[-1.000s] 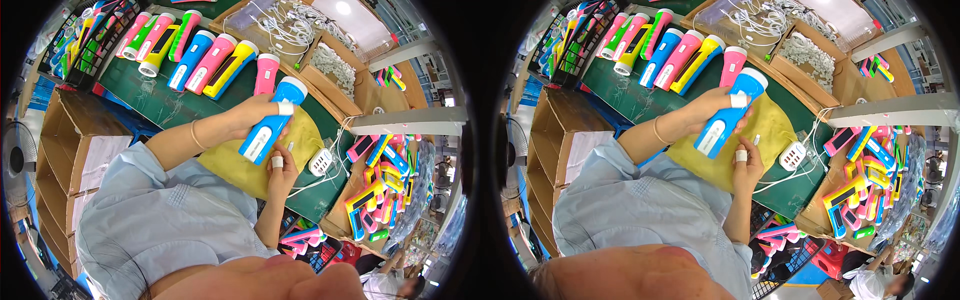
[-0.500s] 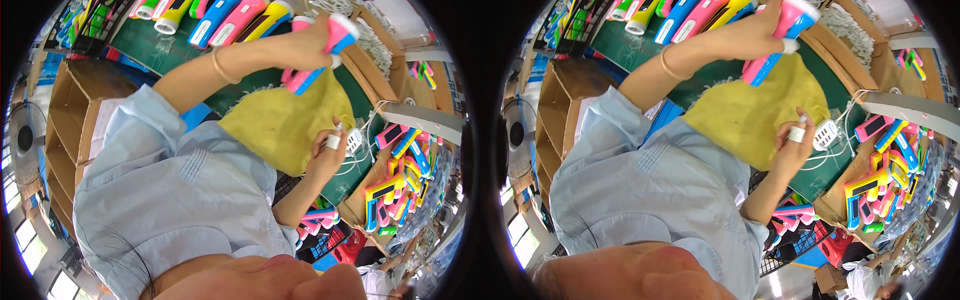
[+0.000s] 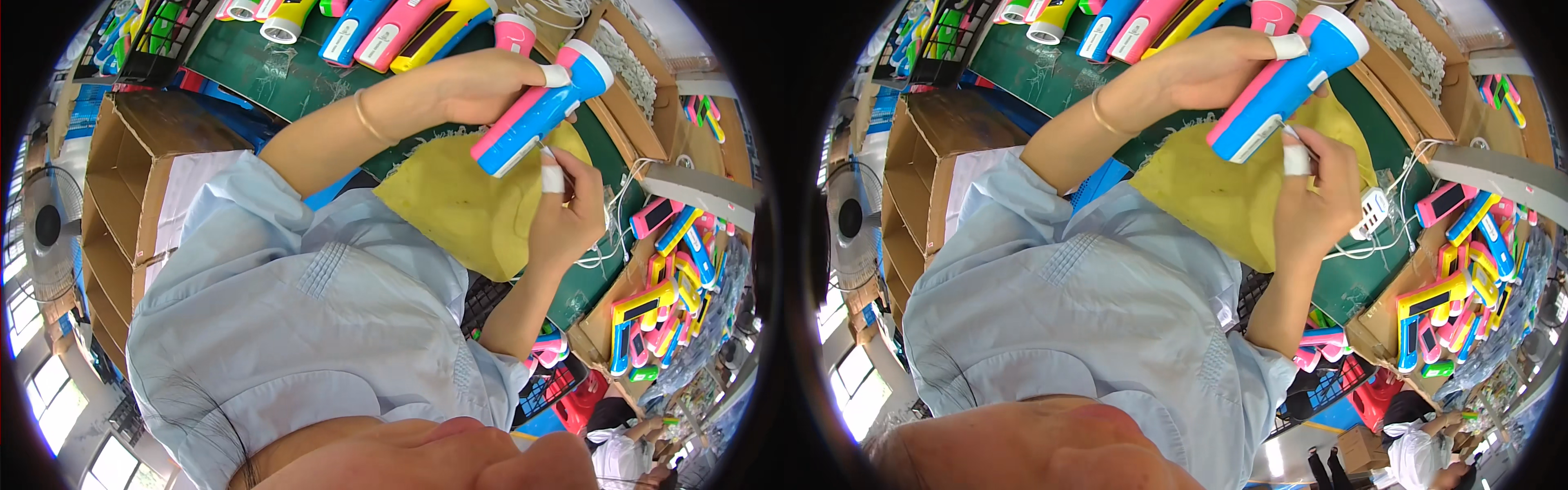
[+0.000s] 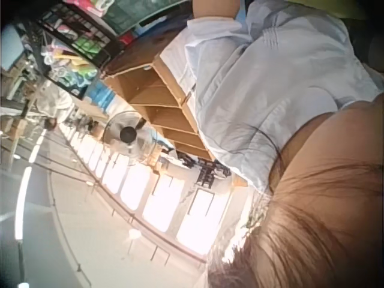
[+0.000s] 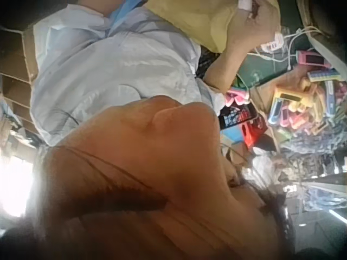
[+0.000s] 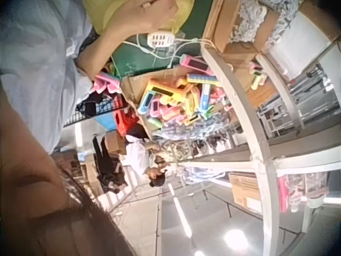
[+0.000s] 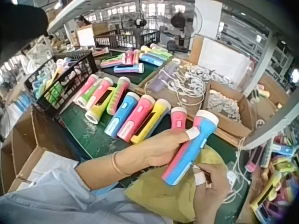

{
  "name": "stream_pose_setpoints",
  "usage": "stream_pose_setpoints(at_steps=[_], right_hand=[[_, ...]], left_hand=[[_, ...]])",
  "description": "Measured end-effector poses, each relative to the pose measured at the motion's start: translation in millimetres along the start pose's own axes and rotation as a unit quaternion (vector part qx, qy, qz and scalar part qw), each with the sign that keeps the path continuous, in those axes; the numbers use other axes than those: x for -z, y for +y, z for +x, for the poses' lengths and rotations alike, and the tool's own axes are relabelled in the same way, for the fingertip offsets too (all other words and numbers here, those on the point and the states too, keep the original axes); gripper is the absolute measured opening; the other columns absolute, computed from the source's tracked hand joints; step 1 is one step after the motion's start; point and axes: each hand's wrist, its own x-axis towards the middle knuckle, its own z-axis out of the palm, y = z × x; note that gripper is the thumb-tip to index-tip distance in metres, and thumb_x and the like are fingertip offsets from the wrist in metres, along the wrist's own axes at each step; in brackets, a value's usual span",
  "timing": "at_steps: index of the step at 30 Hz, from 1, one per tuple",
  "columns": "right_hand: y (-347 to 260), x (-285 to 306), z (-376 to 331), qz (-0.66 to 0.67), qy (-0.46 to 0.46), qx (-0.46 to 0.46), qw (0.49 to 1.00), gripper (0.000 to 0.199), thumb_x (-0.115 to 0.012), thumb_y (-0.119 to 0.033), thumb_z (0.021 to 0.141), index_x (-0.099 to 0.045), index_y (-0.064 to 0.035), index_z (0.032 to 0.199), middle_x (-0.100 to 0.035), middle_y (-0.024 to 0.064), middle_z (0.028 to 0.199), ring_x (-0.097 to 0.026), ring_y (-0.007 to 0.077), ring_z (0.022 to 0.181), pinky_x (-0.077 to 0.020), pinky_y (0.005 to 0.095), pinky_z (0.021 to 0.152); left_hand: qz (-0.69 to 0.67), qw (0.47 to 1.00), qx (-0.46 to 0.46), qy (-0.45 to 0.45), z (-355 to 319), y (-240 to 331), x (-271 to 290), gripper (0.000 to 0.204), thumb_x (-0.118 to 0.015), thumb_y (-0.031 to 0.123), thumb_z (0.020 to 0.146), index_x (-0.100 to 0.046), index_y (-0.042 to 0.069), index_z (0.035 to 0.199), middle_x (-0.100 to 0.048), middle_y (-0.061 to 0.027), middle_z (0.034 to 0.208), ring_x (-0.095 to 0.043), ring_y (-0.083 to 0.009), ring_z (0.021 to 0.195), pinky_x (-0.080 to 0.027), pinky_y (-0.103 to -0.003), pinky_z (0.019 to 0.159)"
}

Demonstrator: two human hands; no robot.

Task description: Testing the functionality of various colorful flashlights by turning them on and off at a workbench.

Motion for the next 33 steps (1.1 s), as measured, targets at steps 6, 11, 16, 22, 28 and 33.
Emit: stream_pose_setpoints(at_steps=[6,11,16,22,28,33], right_hand=[[7.9,9.9,14.7,0.001,-0.167,0.070,0.984,0.018,-0.060,0.005,0.068,-0.060,-0.0016,0.084,-0.057,0.0090,0.077,-0.057,0.0207,0.070,-0.0444,0.0289,0.061],[-24.3,18.1,-9.2,0.191,-0.237,-0.034,0.952,0.021,-0.065,0.002,0.067,-0.060,-0.0029,0.086,-0.055,0.0063,0.081,-0.053,0.0163,0.070,-0.0411,0.0259,0.057],[2.0,-2.0,-54.5,0.032,-0.171,0.347,0.921,0.029,-0.067,0.000,0.055,-0.061,-0.0032,0.083,-0.051,0.0070,0.078,-0.049,0.0226,0.069,-0.0409,0.0334,0.059],[-12.3,-0.9,-53.4,-0.014,-0.100,0.064,0.993,0.061,-0.075,-0.009,0.046,-0.056,-0.0033,0.104,-0.051,0.0072,0.079,-0.050,0.0222,0.066,-0.0408,0.0320,0.056],[27.0,-30.0,-56.9,0.215,-0.113,-0.072,0.967,0.022,-0.055,-0.013,0.081,-0.057,-0.0005,0.098,-0.050,0.0105,0.076,-0.054,0.0251,0.073,-0.0430,0.0302,0.061],[18.2,-10.9,-39.2,0.155,-0.157,-0.062,0.973,0.057,-0.064,-0.003,0.066,-0.045,-0.0039,0.120,-0.043,0.0077,0.087,-0.042,0.0179,0.075,-0.0363,0.0236,0.066]], left_hand=[[0.202,0.969,-0.105,0.092,-11.0,-20.2,-12.3,0.036,-0.059,0.037,0.082,-0.051,0.005,0.098,-0.055,-0.0044,0.081,-0.054,-0.0092,0.070,-0.046,-0.024,0.060],[0.052,0.981,-0.183,-0.042,-19.1,-17.1,-6.8,0.067,-0.052,0.055,0.080,-0.042,0.000,0.118,-0.055,-0.0118,0.088,-0.056,-0.0194,0.076,-0.048,-0.032,0.070],[-0.167,0.976,-0.135,-0.046,-14.9,-23.4,-4.5,0.064,-0.038,0.061,0.083,-0.045,0.004,0.110,-0.057,-0.0081,0.088,-0.057,-0.0194,0.076,-0.048,-0.035,0.070],[-0.009,0.965,-0.225,-0.135,-31.2,-38.8,-8.9,0.072,-0.048,0.064,0.076,-0.045,0.002,0.112,-0.056,-0.0134,0.089,-0.057,-0.0179,0.073,-0.049,-0.029,0.063],[0.442,0.748,-0.452,-0.201,-57.0,-41.3,-19.8,0.042,-0.066,0.025,0.074,-0.052,0.001,0.106,-0.057,-0.0145,0.098,-0.056,-0.0311,0.088,-0.045,-0.040,0.077],[0.552,0.748,-0.357,-0.087,-78.1,-39.5,-5.3,0.048,-0.073,0.016,0.067,-0.050,0.002,0.107,-0.057,-0.0145,0.095,-0.057,-0.0311,0.083,-0.048,-0.035,0.071]])
